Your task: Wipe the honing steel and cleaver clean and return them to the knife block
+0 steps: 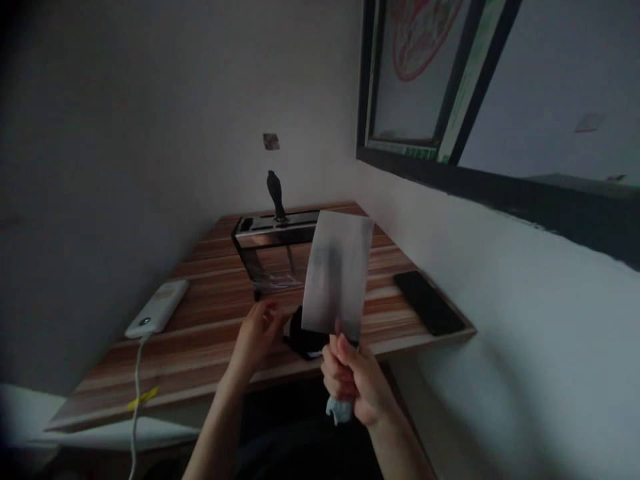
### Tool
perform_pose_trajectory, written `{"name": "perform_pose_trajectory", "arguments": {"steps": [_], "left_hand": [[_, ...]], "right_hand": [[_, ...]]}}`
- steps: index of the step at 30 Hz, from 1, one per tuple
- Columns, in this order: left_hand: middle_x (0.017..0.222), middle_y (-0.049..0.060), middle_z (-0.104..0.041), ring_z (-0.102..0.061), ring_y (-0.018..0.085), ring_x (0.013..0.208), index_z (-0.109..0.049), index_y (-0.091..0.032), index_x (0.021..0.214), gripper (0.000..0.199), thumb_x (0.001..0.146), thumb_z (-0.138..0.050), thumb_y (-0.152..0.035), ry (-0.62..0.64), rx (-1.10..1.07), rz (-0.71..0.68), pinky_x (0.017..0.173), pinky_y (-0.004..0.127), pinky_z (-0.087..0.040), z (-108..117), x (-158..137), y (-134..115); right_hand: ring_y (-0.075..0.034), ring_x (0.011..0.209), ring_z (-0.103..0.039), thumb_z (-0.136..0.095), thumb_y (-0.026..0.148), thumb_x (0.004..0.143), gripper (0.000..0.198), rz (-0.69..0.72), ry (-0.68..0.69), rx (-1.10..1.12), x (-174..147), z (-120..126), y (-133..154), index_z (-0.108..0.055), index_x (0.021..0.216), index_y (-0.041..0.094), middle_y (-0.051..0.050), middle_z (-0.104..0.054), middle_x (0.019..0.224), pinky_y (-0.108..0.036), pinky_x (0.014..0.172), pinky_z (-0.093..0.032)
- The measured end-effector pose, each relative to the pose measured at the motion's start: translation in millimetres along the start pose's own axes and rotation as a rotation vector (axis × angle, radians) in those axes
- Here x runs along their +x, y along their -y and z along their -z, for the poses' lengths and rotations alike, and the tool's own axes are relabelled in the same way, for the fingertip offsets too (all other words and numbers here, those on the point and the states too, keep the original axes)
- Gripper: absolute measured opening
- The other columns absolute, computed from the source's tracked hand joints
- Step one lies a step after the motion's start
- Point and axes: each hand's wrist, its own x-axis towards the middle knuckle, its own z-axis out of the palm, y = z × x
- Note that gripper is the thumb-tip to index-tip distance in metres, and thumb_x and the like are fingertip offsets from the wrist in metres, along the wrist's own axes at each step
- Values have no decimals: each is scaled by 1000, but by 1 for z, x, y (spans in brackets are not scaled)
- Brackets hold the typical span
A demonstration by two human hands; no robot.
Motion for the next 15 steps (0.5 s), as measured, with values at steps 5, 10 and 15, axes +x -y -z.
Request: {"name": "perform_pose_trajectory", "arguments": {"steps": [5,10,15], "left_hand": [[102,13,-60,-57,28,98,-58,-13,103,31,87,-52,-40,181,398,-10,87,40,-45,-18,7,-18],[105,14,-58,-58,29,98,-56,-13,107,42,80,-61,-45,312,556,1,79,36,-49,-26,7,-40],[111,15,-56,-55,30,105,-50,-12,116,45,79,-65,-33,263,500,-93,86,42,-47,-27,0,-40]], "right_hand": [[-2,33,-10,-60,42,84,48,17,63,128,-4,14,2,-26,58,20,12,-23,45,-13,30,-15],[-2,34,-12,-59,42,86,46,-9,81,90,-9,18,-2,-29,58,19,11,-25,46,-13,31,-15],[-2,34,-14,-62,43,83,46,-16,90,39,-14,20,-3,-32,58,19,11,-27,46,-12,31,-15]]}}
